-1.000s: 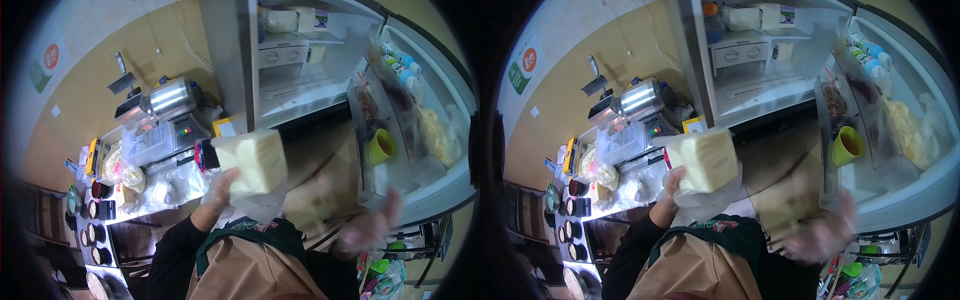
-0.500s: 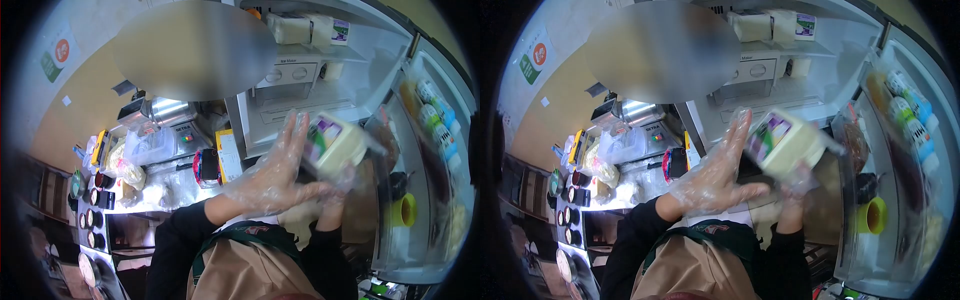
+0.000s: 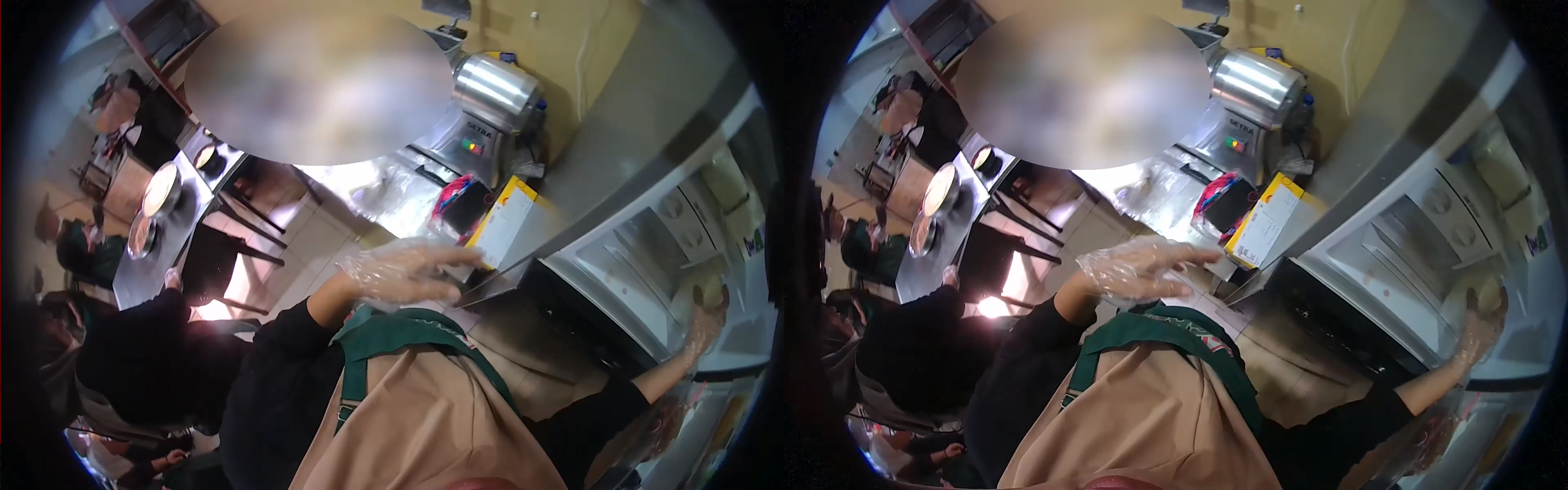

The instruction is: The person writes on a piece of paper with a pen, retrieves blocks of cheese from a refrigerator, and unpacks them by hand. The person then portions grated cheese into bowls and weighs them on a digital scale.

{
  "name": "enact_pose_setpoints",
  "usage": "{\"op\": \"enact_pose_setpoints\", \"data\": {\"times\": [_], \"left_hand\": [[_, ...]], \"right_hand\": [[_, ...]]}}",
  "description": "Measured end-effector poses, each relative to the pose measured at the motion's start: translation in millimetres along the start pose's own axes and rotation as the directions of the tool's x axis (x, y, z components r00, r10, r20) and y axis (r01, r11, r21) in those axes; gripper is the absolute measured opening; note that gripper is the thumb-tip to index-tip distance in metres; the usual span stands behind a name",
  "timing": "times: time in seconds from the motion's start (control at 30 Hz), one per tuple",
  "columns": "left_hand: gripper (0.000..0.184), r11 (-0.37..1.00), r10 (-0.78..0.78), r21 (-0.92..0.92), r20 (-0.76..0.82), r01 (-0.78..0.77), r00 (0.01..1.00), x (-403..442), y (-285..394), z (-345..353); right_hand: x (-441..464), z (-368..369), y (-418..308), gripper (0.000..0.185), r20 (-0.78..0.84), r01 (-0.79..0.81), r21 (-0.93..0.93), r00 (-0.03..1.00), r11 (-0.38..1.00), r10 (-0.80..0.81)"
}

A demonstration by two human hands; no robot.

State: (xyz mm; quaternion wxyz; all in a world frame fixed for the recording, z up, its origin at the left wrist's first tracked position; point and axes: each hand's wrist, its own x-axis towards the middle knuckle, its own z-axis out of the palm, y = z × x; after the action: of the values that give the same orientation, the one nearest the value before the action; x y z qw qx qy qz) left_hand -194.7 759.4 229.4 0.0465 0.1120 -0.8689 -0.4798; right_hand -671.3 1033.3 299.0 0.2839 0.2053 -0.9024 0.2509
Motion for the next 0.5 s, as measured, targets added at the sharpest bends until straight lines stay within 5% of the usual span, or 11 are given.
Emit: {"op": "enact_pose_setpoints", "data": {"times": [0.13,0.3,0.37,0.4,0.43,0.5], "left_hand": [[0.060,0.977,-0.043,-0.213,-0.249,-0.011,0.968,-18,-38,3],[0.055,0.983,-0.181,-0.065,-0.276,0.170,0.944,-37,-58,-5],[0.054,0.967,-0.191,-0.224,-0.324,0.121,0.927,-45,-77,-5],[0.054,0.980,-0.186,-0.130,-0.346,0.150,0.919,-49,-80,-12],[0.054,0.963,-0.209,-0.234,-0.346,0.132,0.915,-48,-84,-13],[0.059,0.925,-0.249,-0.363,-0.356,0.112,0.901,-41,-95,-12]], "right_hand": [[64,45,67,0.055,0.254,0.106,-0.004,0.962,0.994,-0.102],[85,64,90,0.047,0.319,0.170,0.069,0.930,0.983,-0.183],[51,37,69,0.047,0.217,0.144,0.168,0.960,0.975,-0.179],[26,16,57,0.047,0.130,0.137,0.167,0.979,0.976,-0.160],[-6,4,58,0.050,-0.100,0.370,0.003,0.925,0.929,-0.368],[-64,-11,-9,0.059,-0.297,0.081,0.220,0.955,0.972,-0.012]]}}
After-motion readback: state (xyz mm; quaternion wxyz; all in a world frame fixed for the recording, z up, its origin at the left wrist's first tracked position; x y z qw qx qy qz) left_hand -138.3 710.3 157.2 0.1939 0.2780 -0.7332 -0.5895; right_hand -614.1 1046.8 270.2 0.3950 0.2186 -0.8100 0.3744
